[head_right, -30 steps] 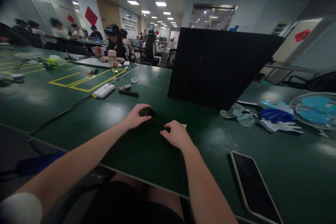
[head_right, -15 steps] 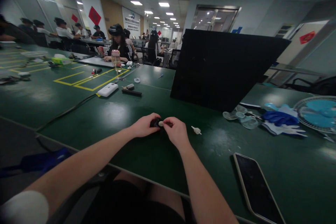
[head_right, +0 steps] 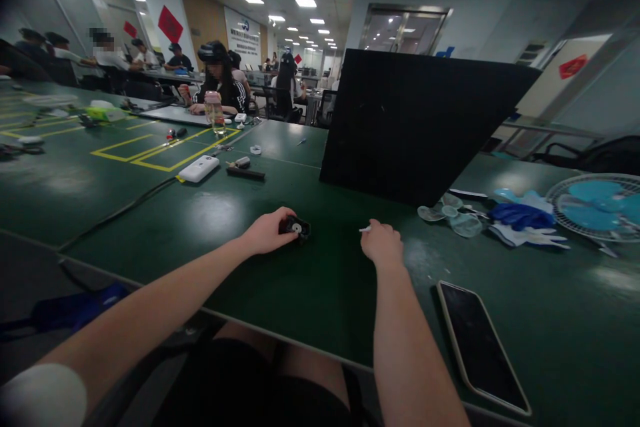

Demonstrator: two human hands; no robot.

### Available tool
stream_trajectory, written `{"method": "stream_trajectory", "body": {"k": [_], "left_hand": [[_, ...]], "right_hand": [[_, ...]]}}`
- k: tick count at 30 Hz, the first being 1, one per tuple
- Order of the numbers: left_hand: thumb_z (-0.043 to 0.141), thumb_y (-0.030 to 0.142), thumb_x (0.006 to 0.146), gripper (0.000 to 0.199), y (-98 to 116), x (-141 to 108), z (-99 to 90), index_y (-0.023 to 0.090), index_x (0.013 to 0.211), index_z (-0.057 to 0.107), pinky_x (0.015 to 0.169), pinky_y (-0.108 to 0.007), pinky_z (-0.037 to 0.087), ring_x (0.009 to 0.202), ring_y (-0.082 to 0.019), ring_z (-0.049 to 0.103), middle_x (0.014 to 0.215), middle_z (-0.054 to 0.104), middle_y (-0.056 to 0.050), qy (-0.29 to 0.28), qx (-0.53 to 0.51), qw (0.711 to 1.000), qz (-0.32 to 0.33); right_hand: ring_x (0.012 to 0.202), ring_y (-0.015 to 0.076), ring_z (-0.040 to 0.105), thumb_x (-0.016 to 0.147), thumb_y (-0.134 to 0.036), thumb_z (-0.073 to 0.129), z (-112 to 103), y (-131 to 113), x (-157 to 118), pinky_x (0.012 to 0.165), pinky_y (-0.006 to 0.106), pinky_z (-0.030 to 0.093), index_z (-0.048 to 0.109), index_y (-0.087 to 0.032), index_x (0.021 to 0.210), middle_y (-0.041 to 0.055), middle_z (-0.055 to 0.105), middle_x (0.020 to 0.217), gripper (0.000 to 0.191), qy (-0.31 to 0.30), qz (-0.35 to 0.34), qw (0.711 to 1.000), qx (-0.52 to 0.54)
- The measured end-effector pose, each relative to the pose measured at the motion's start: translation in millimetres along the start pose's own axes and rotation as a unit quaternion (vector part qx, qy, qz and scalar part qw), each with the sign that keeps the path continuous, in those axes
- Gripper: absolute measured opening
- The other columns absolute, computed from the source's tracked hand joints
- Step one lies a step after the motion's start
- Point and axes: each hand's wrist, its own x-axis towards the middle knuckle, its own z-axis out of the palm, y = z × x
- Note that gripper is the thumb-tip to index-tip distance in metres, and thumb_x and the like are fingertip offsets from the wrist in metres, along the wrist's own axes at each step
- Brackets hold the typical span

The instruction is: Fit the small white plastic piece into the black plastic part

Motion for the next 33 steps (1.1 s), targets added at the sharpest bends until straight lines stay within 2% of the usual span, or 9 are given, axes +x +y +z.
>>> {"method": "stream_trajectory", "body": {"k": [2, 4, 6, 10, 13, 16, 20, 26, 33], "left_hand": [[0.069, 0.04, 0.082, 0.048, 0, 0, 0.7, 0.026, 0.125, 0.053, 0.082, -0.034, 0.054, 0.097, -0.022, 0.07, 0.111, 0.071, -0.005, 0.006, 0.008, 1.0, 0.003], [0.069, 0.04, 0.082, 0.047, 1, 0, 0.8, 0.026, 0.124, 0.054, 0.082, -0.034, 0.054, 0.095, -0.022, 0.07, 0.109, 0.072, -0.005, 0.006, 0.01, 1.0, 0.005], [0.068, 0.04, 0.082, 0.046, 1, -1, 0.0, 0.026, 0.123, 0.054, 0.082, -0.033, 0.054, 0.095, -0.021, 0.07, 0.108, 0.072, -0.004, 0.003, 0.007, 1.0, 0.007], [0.069, 0.039, 0.082, 0.046, 3, -1, -2.4, 0.027, 0.123, 0.054, 0.082, -0.033, 0.054, 0.095, -0.021, 0.07, 0.108, 0.072, -0.003, 0.004, 0.014, 1.0, 0.005], [0.069, 0.04, 0.081, 0.046, 5, -1, -3.5, 0.027, 0.124, 0.054, 0.082, -0.033, 0.054, 0.095, -0.021, 0.07, 0.108, 0.072, -0.003, 0.002, 0.021, 1.0, 0.004], [0.069, 0.04, 0.081, 0.046, 6, -2, -3.5, 0.026, 0.122, 0.054, 0.083, -0.034, 0.054, 0.095, -0.022, 0.07, 0.107, 0.072, -0.003, 0.005, 0.031, 1.0, 0.004], [0.069, 0.041, 0.08, 0.046, 6, -3, -2.4, 0.026, 0.121, 0.054, 0.082, -0.036, 0.054, 0.094, -0.024, 0.07, 0.106, 0.072, -0.004, 0.018, 0.035, 0.999, 0.011], [0.071, 0.043, 0.078, 0.045, 5, 0, -2.7, 0.027, 0.118, 0.058, 0.078, -0.034, 0.054, 0.09, -0.023, 0.07, 0.1, 0.072, -0.003, 0.011, 0.042, 0.999, 0.018], [0.071, 0.044, 0.078, 0.045, 6, 0, 0.8, 0.029, 0.118, 0.059, 0.078, -0.033, 0.053, 0.089, -0.023, 0.07, 0.1, 0.073, -0.002, 0.013, 0.045, 0.999, 0.022]], "right_hand": [[0.1, 0.0291, 0.064, 0.09, -0.025, 0.052, 7, -3, -1, 0.078, 0.04, 0.047, 0.066, -0.015, 0.128, 0.0202, 0.063, 0.122, 0.042, -0.008, -0.023, 1.0, 0.007], [0.093, 0.0263, 0.065, 0.088, -0.023, 0.053, 10, -9, -6, 0.077, 0.038, 0.048, 0.07, -0.017, 0.119, 0.0164, 0.066, 0.117, 0.036, -0.008, -0.045, 0.999, 0.013], [0.092, 0.0263, 0.065, 0.087, -0.024, 0.056, 10, -19, -12, 0.077, 0.038, 0.049, 0.07, -0.018, 0.118, 0.0145, 0.066, 0.114, 0.035, 0.006, -0.063, 0.998, 0.027], [0.089, 0.0253, 0.065, 0.087, -0.028, 0.057, 8, -44, -26, 0.076, 0.038, 0.051, 0.064, -0.018, 0.13, 0.0157, 0.063, 0.121, 0.045, 0.063, -0.075, 0.991, 0.089], [0.088, 0.0242, 0.065, 0.085, -0.031, 0.061, 8, -63, -37, 0.077, 0.038, 0.052, 0.072, -0.021, 0.116, 0.0125, 0.065, 0.116, 0.034, 0.039, -0.108, 0.987, 0.116], [0.09, 0.0227, 0.066, 0.086, -0.038, 0.063, 8, -79, -48, 0.078, 0.037, 0.052, 0.075, -0.025, 0.103, 0.0069, 0.069, 0.107, 0.025, 0.02, -0.156, 0.968, 0.195], [0.098, 0.0222, 0.065, 0.088, -0.047, 0.062, 7, -94, -60, 0.085, 0.037, 0.051, 0.075, -0.026, 0.104, 0.0041, 0.072, 0.109, 0.029, 0.012, -0.197, 0.93, 0.309], [0.093, 0.022, 0.065, 0.089, -0.045, 0.062, 10, -103, -68, 0.079, 0.037, 0.05, 0.076, -0.027, 0.1, 0.0042, 0.072, 0.107, 0.026, -0.045, -0.216, 0.943, 0.249], [0.079, 0.0203, 0.064, 0.086, -0.055, 0.061, 15, -102, -64, 0.066, 0.032, 0.047, 0.077, -0.026, 0.097, 0.0029, 0.073, 0.093, 0.035, -0.052, -0.163, 0.958, 0.23]]}}
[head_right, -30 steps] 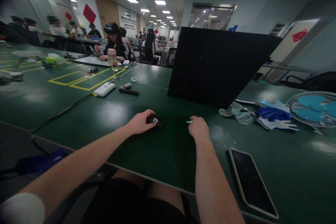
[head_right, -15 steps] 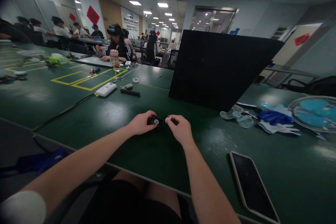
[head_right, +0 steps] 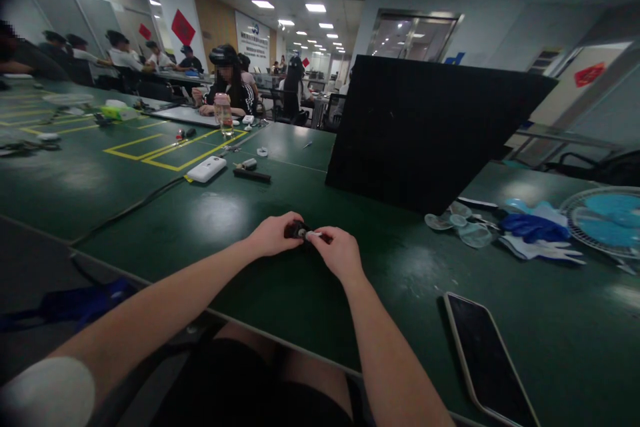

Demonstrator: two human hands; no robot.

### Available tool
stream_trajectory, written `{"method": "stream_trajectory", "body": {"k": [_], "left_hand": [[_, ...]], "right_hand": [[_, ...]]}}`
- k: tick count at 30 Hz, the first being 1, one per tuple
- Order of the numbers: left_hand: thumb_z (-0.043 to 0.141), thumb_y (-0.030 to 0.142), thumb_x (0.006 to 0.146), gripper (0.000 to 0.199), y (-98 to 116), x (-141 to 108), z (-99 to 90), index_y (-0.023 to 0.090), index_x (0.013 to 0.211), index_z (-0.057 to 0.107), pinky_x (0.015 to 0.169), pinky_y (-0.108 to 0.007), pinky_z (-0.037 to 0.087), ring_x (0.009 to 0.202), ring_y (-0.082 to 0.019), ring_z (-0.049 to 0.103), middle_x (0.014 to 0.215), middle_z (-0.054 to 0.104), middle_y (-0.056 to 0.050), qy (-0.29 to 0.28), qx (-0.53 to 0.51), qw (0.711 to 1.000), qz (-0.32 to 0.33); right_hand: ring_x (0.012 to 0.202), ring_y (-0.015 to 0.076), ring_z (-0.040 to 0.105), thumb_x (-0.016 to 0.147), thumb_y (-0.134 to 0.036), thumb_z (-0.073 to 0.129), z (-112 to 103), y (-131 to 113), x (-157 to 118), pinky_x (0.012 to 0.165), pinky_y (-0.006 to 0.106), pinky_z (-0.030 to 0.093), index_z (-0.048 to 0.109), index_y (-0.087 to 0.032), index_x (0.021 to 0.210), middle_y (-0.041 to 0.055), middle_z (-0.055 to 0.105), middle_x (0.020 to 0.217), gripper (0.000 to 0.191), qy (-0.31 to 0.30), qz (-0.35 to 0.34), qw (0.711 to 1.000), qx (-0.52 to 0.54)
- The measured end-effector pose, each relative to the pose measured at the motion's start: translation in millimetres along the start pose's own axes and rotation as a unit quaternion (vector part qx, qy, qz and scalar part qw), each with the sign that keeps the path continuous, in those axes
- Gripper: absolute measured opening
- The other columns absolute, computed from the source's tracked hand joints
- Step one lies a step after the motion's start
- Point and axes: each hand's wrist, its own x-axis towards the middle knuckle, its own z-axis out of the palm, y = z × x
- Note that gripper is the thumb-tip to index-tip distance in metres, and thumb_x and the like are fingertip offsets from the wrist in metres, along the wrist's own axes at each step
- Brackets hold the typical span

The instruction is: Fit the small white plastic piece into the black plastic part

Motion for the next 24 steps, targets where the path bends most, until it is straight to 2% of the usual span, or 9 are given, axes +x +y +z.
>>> {"method": "stream_trajectory", "body": {"k": [3, 6, 9, 13, 16, 19, 22, 24], "left_hand": [[0.069, 0.047, 0.079, 0.046, -3, 0, -2.1, 0.029, 0.12, 0.058, 0.078, -0.034, 0.053, 0.089, -0.023, 0.07, 0.101, 0.073, -0.003, 0.007, 0.014, 1.0, -0.027], [0.067, 0.051, 0.079, 0.048, -21, -1, -17.3, 0.028, 0.12, 0.059, 0.078, -0.035, 0.053, 0.092, -0.025, 0.07, 0.106, 0.072, -0.005, 0.029, 0.04, 0.996, -0.068], [0.069, 0.048, 0.078, 0.048, -56, -10, -46.6, 0.027, 0.12, 0.06, 0.083, -0.035, 0.053, 0.1, -0.025, 0.068, 0.114, 0.071, -0.007, 0.051, 0.065, 0.991, -0.106], [0.07, 0.044, 0.078, 0.048, -111, -38, -89.4, 0.026, 0.121, 0.057, 0.087, -0.036, 0.052, 0.103, -0.027, 0.068, 0.115, 0.071, -0.008, 0.11, 0.108, 0.972, -0.176], [0.069, 0.045, 0.078, 0.05, -140, -58, -108.9, 0.025, 0.122, 0.055, 0.086, -0.037, 0.051, 0.102, -0.029, 0.069, 0.114, 0.072, -0.009, 0.138, 0.129, 0.955, -0.231], [0.068, 0.046, 0.079, 0.052, -151, -66, -114.3, 0.023, 0.123, 0.052, 0.085, -0.037, 0.05, 0.102, -0.029, 0.068, 0.115, 0.071, -0.012, 0.152, 0.139, 0.944, -0.257], [0.067, 0.045, 0.079, 0.054, -149, -66, -113.9, 0.023, 0.126, 0.051, 0.084, -0.037, 0.05, 0.101, -0.03, 0.068, 0.115, 0.07, -0.012, 0.156, 0.158, 0.938, -0.267], [0.067, 0.041, 0.079, 0.053, -143, -66, -114.8, 0.024, 0.126, 0.051, 0.085, -0.038, 0.049, 0.101, -0.03, 0.067, 0.117, 0.068, -0.012, 0.16, 0.186, 0.936, -0.252]], "right_hand": [[0.077, 0.0208, 0.064, 0.088, -0.062, 0.055, -6, -1, -1, 0.064, 0.031, 0.045, 0.076, -0.025, 0.098, 0.004, 0.073, 0.091, 0.044, 0.017, 0.008, 1.0, 0.006], [0.071, 0.0209, 0.062, 0.093, -0.068, 0.04, -13, 1, -1, 0.06, 0.031, 0.043, 0.075, -0.023, 0.099, 0.0057, 0.071, 0.083, 0.057, 0.039, 0.04, 0.998, 0.019], [0.067, 0.0207, 0.061, 0.092, -0.072, 0.034, -15, 5, 2, 0.056, 0.031, 0.042, 0.073, -0.022, 0.093, 0.0065, 0.07, 0.077, 0.064, 0.034, 0.064, 0.997, 0.013], [0.064, 0.0201, 0.061, 0.09, -0.075, 0.037, -8, 9, 5, 0.055, 0.03, 0.042, 0.072, -0.024, 0.086, 0.0051, 0.069, 0.073, 0.062, -0.026, 0.064, 0.998, 0.008], [0.062, 0.0201, 0.061, 0.089, -0.073, 0.042, -3, 9, 5, 0.054, 0.03, 0.043, 0.073, -0.025, 0.09, 0.0043, 0.069, 0.072, 0.056, -0.048, 0.052, 0.997, 0.007], [0.065, 0.0213, 0.063, 0.088, -0.068, 0.048, -4, 9, 4, 0.055, 0.032, 0.045, 0.074, -0.026, 0.093, 0.0045, 0.071, 0.075, 0.049, -0.043, 0.039, 0.998, 0.007], [0.068, 0.0221, 0.064, 0.09, -0.062, 0.05, -8, 9, 2, 0.058, 0.033, 0.047, 0.074, -0.026, 0.095, 0.0046, 0.072, 0.079, 0.044, -0.032, 0.032, 0.999, 0.008], [0.069, 0.0223, 0.065, 0.091, -0.06, 0.049, -10, 10, 1, 0.059, 0.033, 0.049, 0.074, -0.026, 0.095, 0.0047, 0.072, 0.08, 0.043, -0.025, 0.029, 0.999, 0.007]]}}
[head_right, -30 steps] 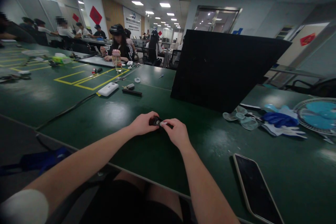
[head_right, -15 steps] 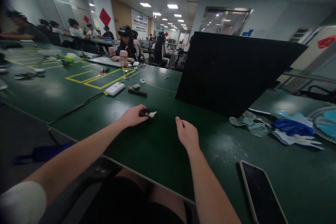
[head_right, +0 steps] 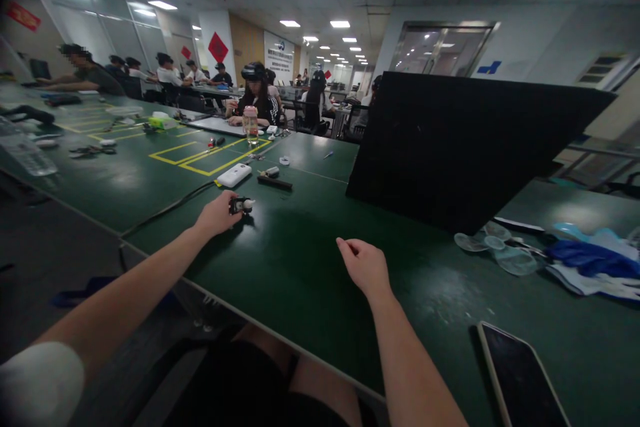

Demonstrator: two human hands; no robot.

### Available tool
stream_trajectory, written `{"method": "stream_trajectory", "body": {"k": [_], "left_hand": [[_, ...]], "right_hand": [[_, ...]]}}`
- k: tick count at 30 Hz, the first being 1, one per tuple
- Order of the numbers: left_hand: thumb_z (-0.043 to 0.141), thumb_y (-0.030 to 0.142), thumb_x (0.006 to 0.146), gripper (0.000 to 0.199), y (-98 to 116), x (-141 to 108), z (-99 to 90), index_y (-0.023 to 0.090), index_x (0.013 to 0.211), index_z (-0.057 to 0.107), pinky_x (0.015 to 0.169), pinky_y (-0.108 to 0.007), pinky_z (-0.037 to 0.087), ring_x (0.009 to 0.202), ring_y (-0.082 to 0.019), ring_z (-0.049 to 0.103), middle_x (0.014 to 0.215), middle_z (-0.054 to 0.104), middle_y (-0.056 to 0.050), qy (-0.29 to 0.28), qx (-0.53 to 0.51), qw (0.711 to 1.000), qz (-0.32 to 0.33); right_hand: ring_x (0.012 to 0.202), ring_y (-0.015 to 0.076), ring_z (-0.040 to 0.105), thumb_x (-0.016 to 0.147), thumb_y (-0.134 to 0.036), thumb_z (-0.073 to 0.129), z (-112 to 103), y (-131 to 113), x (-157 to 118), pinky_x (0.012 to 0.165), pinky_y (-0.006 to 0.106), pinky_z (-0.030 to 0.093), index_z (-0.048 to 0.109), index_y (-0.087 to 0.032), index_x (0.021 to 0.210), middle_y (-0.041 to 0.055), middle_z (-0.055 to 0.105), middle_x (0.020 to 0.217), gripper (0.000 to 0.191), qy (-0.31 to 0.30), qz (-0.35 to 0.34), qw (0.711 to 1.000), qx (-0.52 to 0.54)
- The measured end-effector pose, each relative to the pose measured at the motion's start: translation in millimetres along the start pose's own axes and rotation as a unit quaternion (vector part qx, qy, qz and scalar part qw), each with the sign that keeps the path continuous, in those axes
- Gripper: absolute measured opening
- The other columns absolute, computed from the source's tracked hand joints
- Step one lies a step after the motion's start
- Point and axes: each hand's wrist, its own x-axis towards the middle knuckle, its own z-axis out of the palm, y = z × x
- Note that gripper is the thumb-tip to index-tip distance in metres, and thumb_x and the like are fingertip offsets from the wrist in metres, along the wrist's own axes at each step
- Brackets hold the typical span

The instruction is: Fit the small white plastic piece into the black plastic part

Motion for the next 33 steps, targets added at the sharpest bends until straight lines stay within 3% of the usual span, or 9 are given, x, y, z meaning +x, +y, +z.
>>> {"method": "stream_trajectory", "body": {"k": [6, 13, 19, 23, 28, 33], "left_hand": [[0.057, 0.021, 0.083, 0.041, 10, -14, -14.6, 0.025, 0.124, 0.058, 0.104, -0.049, 0.033, 0.118, -0.034, 0.055, 0.132, 0.058, -0.012, 0.071, 0.116, 0.986, 0.095], [0.052, 0.017, 0.084, 0.041, 11, -20, -10.3, 0.028, 0.122, 0.062, 0.099, -0.052, 0.035, 0.123, -0.037, 0.048, 0.133, 0.055, -0.013, 0.099, 0.127, 0.986, 0.047], [0.065, 0.039, 0.082, 0.05, -21, 5, 6.1, 0.022, 0.128, 0.054, 0.099, -0.043, 0.045, 0.12, -0.032, 0.055, 0.131, 0.055, -0.014, 0.147, -0.052, 0.98, -0.124], [0.056, 0.049, 0.089, 0.055, -27, 30, 20.4, 0.016, 0.132, 0.046, 0.099, -0.038, 0.047, 0.115, -0.025, 0.06, 0.127, 0.061, -0.014, 0.16, -0.204, 0.955, -0.145], [0.048, 0.044, 0.095, 0.045, 13, 52, 45.1, 0.015, 0.13, 0.05, 0.095, -0.035, 0.05, 0.103, -0.021, 0.065, 0.118, 0.067, -0.011, 0.057, -0.313, 0.947, -0.037], [0.049, 0.045, 0.096, 0.046, 97, 40, 71.8, 0.017, 0.132, 0.049, 0.088, -0.032, 0.053, 0.096, -0.019, 0.067, 0.114, 0.068, -0.01, -0.062, -0.344, 0.937, 0.033]], "right_hand": [[0.07, 0.0221, 0.065, 0.09, -0.058, 0.052, 1, -1, -1, 0.06, 0.034, 0.049, 0.075, -0.026, 0.093, 0.0046, 0.073, 0.082, 0.04, 0.004, -0.027, 1.0, -0.014], [0.068, 0.0209, 0.065, 0.091, -0.056, 0.053, 4, -1, -1, 0.059, 0.034, 0.049, 0.075, -0.028, 0.094, 0.0028, 0.073, 0.081, 0.036, -0.016, -0.046, 0.999, -0.017], [0.064, 0.0196, 0.065, 0.09, -0.055, 0.055, 7, 5, 1, 0.056, 0.032, 0.048, 0.074, -0.028, 0.092, 0.0021, 0.073, 0.079, 0.033, -0.02, -0.027, 0.999, -0.011], [0.063, 0.0195, 0.064, 0.09, -0.059, 0.053, 5, 4, 1, 0.055, 0.032, 0.047, 0.074, -0.028, 0.089, 0.0023, 0.072, 0.076, 0.037, -0.02, -0.01, 1.0, -0.007], [0.065, 0.0198, 0.063, 0.091, -0.067, 0.047, 2, -3, -3, 0.057, 0.033, 0.048, 0.072, -0.026, 0.083, 0.0034, 0.069, 0.075, 0.049, -0.026, 0.007, 1.0, -0.013], [0.084, 0.0213, 0.065, 0.092, -0.062, 0.05, 1, -1, 0, 0.067, 0.033, 0.052, 0.073, -0.025, 0.099, 0.008, 0.069, 0.105, 0.044, 0.008, 0.001, 0.999, -0.054]]}}
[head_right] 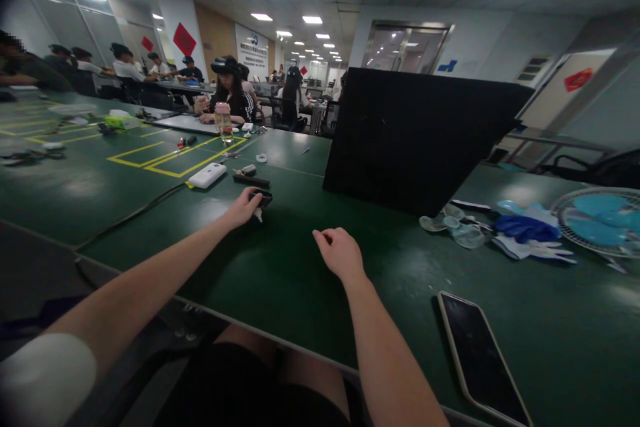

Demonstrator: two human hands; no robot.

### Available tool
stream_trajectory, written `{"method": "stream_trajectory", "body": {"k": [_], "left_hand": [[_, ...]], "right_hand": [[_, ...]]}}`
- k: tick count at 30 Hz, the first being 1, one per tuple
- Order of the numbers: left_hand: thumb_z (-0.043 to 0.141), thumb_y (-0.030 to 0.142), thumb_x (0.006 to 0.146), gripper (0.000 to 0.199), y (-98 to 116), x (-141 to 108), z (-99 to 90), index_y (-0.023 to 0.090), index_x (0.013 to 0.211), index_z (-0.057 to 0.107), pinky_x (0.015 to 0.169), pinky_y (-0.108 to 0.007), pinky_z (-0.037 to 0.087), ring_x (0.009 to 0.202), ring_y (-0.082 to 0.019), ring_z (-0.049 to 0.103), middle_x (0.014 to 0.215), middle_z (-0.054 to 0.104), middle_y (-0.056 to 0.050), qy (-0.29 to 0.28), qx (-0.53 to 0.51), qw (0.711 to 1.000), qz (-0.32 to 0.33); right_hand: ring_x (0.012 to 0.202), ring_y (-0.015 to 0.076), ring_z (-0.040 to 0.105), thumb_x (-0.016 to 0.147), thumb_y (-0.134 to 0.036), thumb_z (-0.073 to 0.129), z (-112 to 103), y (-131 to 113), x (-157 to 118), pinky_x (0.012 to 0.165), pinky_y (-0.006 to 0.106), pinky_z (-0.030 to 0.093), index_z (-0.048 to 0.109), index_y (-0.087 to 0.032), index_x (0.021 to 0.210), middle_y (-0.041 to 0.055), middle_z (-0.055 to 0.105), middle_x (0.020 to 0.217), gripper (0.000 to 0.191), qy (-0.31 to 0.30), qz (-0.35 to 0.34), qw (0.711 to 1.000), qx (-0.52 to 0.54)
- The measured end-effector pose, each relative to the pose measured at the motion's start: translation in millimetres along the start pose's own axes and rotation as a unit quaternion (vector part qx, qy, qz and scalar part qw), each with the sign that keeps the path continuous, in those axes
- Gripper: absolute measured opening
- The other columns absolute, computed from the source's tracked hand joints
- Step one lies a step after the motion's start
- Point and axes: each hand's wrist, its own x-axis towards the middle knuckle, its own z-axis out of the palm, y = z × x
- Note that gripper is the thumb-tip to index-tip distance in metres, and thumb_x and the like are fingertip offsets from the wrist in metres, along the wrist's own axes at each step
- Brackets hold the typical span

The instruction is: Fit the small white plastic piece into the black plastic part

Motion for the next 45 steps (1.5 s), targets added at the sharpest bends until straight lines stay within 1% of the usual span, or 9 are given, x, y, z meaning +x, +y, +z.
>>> {"method": "stream_trajectory", "body": {"k": [4, 7, 13, 18, 22, 26, 33, 38, 45], "left_hand": [[0.048, 0.051, 0.096, 0.05, 53, -24, 65.9, 0.017, 0.132, 0.049, 0.084, -0.032, 0.053, 0.091, -0.02, 0.068, 0.109, 0.069, -0.012, -0.1, -0.053, 0.994, 0.01], [0.048, 0.053, 0.095, 0.052, 85, -47, 106.1, 0.016, 0.131, 0.051, 0.093, -0.035, 0.051, 0.103, -0.023, 0.066, 0.117, 0.067, -0.015, -0.116, -0.105, 0.988, -0.019], [0.047, 0.059, 0.094, 0.053, 101, -69, 140.1, 0.022, 0.133, 0.049, 0.094, -0.037, 0.051, 0.11, -0.025, 0.064, 0.122, 0.066, -0.012, -0.125, -0.243, 0.96, -0.061], [0.041, 0.057, 0.097, 0.053, 82, -56, 114.2, 0.02, 0.135, 0.047, 0.095, -0.035, 0.051, 0.109, -0.02, 0.064, 0.12, 0.067, -0.012, -0.103, -0.317, 0.938, -0.094], [0.051, 0.048, 0.095, 0.044, 58, -51, 59.8, 0.019, 0.129, 0.056, 0.107, -0.039, 0.043, 0.118, -0.022, 0.058, 0.124, 0.062, -0.011, -0.031, -0.134, 0.989, 0.057], [0.062, 0.046, 0.089, 0.047, 41, -57, 22.7, 0.018, 0.125, 0.059, 0.106, -0.043, 0.044, 0.116, -0.025, 0.058, 0.12, 0.06, -0.012, -0.018, 0.043, 0.994, 0.099], [0.07, 0.038, 0.083, 0.053, 47, -69, 34.9, 0.022, 0.131, 0.053, 0.094, -0.04, 0.052, 0.102, -0.023, 0.064, 0.117, 0.065, -0.008, -0.129, 0.063, 0.98, 0.139], [0.07, 0.031, 0.082, 0.05, 55, -79, 32.4, 0.026, 0.13, 0.055, 0.095, -0.039, 0.053, 0.105, -0.023, 0.065, 0.118, 0.067, -0.005, -0.165, 0.092, 0.966, 0.175], [0.07, 0.036, 0.081, 0.05, 70, -88, 30.6, 0.025, 0.128, 0.056, 0.088, -0.036, 0.054, 0.099, -0.023, 0.069, 0.113, 0.071, -0.005, -0.205, 0.113, 0.955, 0.182]], "right_hand": [[0.091, 0.0223, 0.065, 0.087, -0.053, 0.061, 6, 5, 7, 0.071, 0.032, 0.052, 0.065, -0.023, 0.124, 0.0107, 0.062, 0.126, 0.048, 0.019, 0.016, 0.998, -0.059], [0.092, 0.023, 0.064, 0.087, -0.045, 0.063, 11, 7, 9, 0.074, 0.034, 0.052, 0.064, -0.022, 0.125, 0.0106, 0.063, 0.122, 0.044, 0.023, -0.008, 0.996, -0.083], [0.097, 0.022, 0.064, 0.089, -0.026, 0.061, 11, 5, 8, 0.085, 0.033, 0.049, 0.07, -0.021, 0.111, 0.01, 0.064, 0.117, 0.025, -0.007, -0.055, 0.994, -0.099], [0.097, 0.0225, 0.063, 0.09, -0.041, 0.061, 7, 0, 4, 0.082, 0.034, 0.049, 0.071, -0.022, 0.114, 0.0094, 0.065, 0.115, 0.032, -0.027, -0.051, 0.992, -0.109], [0.12, 0.0335, 0.053, 0.084, -0.063, 0.062, 12, -5, 3, 0.096, 0.047, 0.044, 0.068, -0.024, 0.125, 0.0134, 0.06, 0.131, 0.057, -0.003, -0.072, 0.99, -0.124], [0.135, 0.039, 0.039, 0.084, -0.058, 0.066, 21, -8, 6, 0.103, 0.059, 0.035, 0.073, -0.031, 0.118, 0.0099, 0.05, 0.145, 0.044, -0.029, -0.101, 0.985, -0.138], [0.104, 0.0263, 0.06, 0.096, -0.045, 0.054, 15, -12, 2, 0.087, 0.045, 0.047, 0.077, -0.026, 0.091, 0.0069, 0.068, 0.109, 0.03, 0.013, -0.145, 0.983, -0.116], [0.083, 0.0203, 0.062, 0.099, -0.04, 0.049, 12, -20, -3, 0.073, 0.035, 0.049, 0.072, -0.024, 0.101, 0.0046, 0.069, 0.091, 0.028, 0.104, -0.144, 0.983, -0.035], [0.085, 0.0196, 0.062, 0.099, -0.032, 0.05, 27, -38, 0, 0.074, 0.033, 0.048, 0.071, -0.024, 0.103, 0.0041, 0.07, 0.092, 0.023, 0.051, -0.198, 0.977, -0.066]]}}
